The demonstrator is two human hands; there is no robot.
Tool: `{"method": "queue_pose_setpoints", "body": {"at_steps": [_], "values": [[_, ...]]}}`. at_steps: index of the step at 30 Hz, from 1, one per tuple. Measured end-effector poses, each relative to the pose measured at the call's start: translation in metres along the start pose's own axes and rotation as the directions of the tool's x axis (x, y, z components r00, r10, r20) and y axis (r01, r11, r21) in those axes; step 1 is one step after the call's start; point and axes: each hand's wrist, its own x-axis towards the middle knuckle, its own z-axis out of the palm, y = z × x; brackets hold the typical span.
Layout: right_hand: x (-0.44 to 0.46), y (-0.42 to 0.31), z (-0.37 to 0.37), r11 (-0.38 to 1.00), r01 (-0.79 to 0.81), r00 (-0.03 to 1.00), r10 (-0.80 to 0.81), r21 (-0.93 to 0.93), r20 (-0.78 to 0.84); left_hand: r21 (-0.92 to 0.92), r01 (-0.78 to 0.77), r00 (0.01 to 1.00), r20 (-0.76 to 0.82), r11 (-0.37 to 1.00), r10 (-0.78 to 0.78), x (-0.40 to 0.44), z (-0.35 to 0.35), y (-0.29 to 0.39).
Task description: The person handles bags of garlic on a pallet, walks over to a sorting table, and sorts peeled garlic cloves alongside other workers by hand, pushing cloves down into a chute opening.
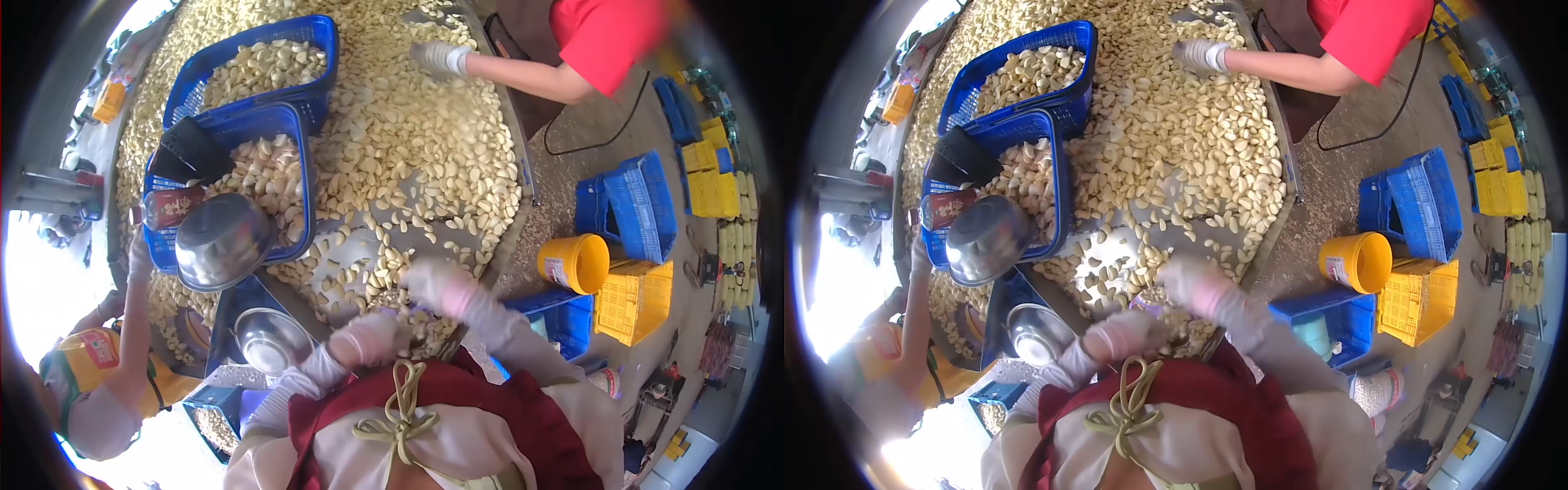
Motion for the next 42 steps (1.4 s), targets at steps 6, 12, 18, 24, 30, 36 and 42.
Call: {"method": "queue_pose_setpoints", "body": {"at_steps": [6, 12, 18, 24, 30, 36, 42], "values": [[0.070, 0.064, -0.050, 0.958, -0.220, 0.662, 0.008, -0.184, -0.750, 0.319, 0.143, 0.622, -0.765, 0.937, 0.165, 0.044, -0.080, -0.026], [0.023, 0.073, -0.076, 0.971, -0.112, 0.753, 0.220, 0.209, -0.620, 0.504, 0.150, 0.475, -0.791, 0.850, 0.385, 0.085, -0.125, -0.047], [0.030, 0.073, -0.011, 0.954, -0.265, 0.722, 0.098, -0.143, -0.685, 0.552, 0.465, 0.586, -0.778, 0.693, 0.226, 0.110, -0.130, -0.039], [0.011, 0.088, -0.036, 0.412, 0.134, 0.853, 0.414, 0.901, -0.317, 0.440, 0.239, 0.273, -0.886, 0.866, 0.375, 0.080, -0.142, -0.050], [0.038, 0.043, -0.022, 0.905, 0.007, 0.802, 0.249, 0.426, -0.542, 0.564, 0.392, 0.497, -0.795, 0.727, 0.349, 0.104, -0.140, -0.034], [0.060, 0.065, 0.009, 0.990, -0.137, 0.737, 0.119, 0.025, -0.665, 0.690, 0.423, 0.620, -0.693, 0.588, 0.367, 0.114, -0.145, -0.036], [0.043, 0.050, -0.035, 0.107, 0.124, 0.971, 0.190, 0.987, -0.142, 0.788, 0.375, 0.822, -0.526, 0.488, 0.219, 0.122, -0.144, -0.027]]}}
